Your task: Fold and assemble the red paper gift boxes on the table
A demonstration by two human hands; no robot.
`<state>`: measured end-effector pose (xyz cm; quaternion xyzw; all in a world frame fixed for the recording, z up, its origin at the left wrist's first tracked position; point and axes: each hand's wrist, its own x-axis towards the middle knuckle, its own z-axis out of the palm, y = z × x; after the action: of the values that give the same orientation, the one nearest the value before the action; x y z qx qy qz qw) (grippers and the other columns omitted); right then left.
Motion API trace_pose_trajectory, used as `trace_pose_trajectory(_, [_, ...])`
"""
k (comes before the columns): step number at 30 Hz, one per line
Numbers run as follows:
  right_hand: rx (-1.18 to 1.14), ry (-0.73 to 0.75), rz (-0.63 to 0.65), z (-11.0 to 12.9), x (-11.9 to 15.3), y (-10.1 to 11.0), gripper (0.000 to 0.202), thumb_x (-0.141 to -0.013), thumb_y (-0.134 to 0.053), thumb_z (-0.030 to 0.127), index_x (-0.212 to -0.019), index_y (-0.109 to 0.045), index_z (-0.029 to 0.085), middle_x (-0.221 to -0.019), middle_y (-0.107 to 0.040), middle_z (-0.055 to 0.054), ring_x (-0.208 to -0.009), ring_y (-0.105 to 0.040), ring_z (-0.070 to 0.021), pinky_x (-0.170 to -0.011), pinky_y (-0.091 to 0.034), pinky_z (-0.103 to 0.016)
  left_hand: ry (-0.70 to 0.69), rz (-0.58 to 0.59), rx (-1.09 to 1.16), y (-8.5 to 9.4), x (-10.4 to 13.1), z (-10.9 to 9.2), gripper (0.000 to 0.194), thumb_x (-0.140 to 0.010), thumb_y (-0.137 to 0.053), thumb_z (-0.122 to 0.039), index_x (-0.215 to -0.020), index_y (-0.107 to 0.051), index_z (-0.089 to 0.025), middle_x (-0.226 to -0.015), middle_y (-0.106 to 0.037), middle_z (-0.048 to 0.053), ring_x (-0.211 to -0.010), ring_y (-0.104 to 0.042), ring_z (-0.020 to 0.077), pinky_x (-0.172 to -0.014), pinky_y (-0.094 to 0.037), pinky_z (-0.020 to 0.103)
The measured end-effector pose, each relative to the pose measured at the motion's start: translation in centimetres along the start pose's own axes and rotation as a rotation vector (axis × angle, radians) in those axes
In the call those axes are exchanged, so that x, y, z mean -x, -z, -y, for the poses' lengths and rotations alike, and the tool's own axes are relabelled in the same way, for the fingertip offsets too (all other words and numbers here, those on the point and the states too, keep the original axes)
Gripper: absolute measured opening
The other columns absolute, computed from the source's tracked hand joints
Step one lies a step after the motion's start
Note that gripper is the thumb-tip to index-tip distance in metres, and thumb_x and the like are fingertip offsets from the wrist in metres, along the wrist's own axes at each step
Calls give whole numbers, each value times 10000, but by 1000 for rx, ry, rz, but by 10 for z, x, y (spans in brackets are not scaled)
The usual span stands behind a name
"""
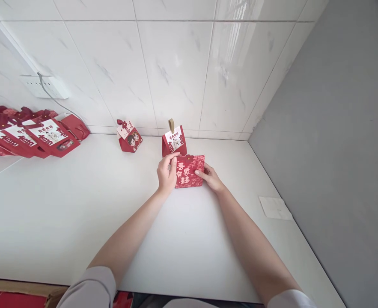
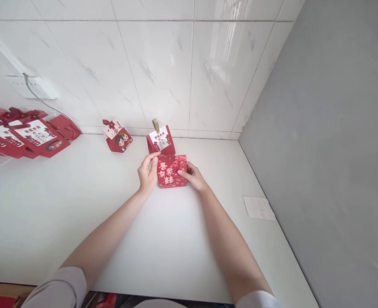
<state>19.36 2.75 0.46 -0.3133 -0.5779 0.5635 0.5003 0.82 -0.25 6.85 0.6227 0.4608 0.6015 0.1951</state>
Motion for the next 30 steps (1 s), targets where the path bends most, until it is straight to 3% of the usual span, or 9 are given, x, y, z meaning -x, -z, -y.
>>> trace_pose_trajectory(8, [4,6,-17,-3,1,0,446,-779,-732,510,-1142,-656,262,-1179,-703,-38,-1103,-645,-277,-994,-508,-483,104,-92,119,-6,4,3,392,-939,-526,-451,-1234,-662,-232,-1214,-689,55,-1179,-619,246,-1069,-459,413])
trace_pose_trajectory(15, [-17,4,-11,-4,0,1,423,-799,-733,459,-1160,-645,257,-1203,-689,-40,-1121,-634,-269,-1009,-496,-456,138,-92,190,-10,13,13,424,-922,-551,-466,-1263,-623,-225,-1222,-679,73,-1175,-620,241,-1067,-458,399])
trace_pose_trajectory(18, [-20,7,-3,-4,1,-1,397,-833,-696,462,-1165,-636,252,-1220,-678,-45,-1135,-627,-268,-1020,-487,-455,213,-23,180,-12,18,30,500,-898,-571,-509,-1312,-537,-231,-1227,-664,80,-1147,-626,235,-1006,-485,367])
trace_pose_trajectory(23, [9,-37,50,-4,3,-3,547,-846,-685,463,-1339,-518,294,-1380,-585,-36,-1265,-548,-257,-1094,-430,-448,421,148,171,-15,20,56,594,-922,-389,-649,-1275,-574,-208,-1273,-644,90,-1182,-600,254,-1012,-471,365])
trace_pose_trajectory(30, [30,-81,25,-4,3,-2,491,-905,-566,550,-1322,-552,291,-1393,-580,-28,-1283,-534,-256,-1124,-390,-447,562,167,403,-13,12,65,686,-876,-416,-709,-1234,-628,-164,-1227,-675,115,-1190,-603,289,-1054,-450,411])
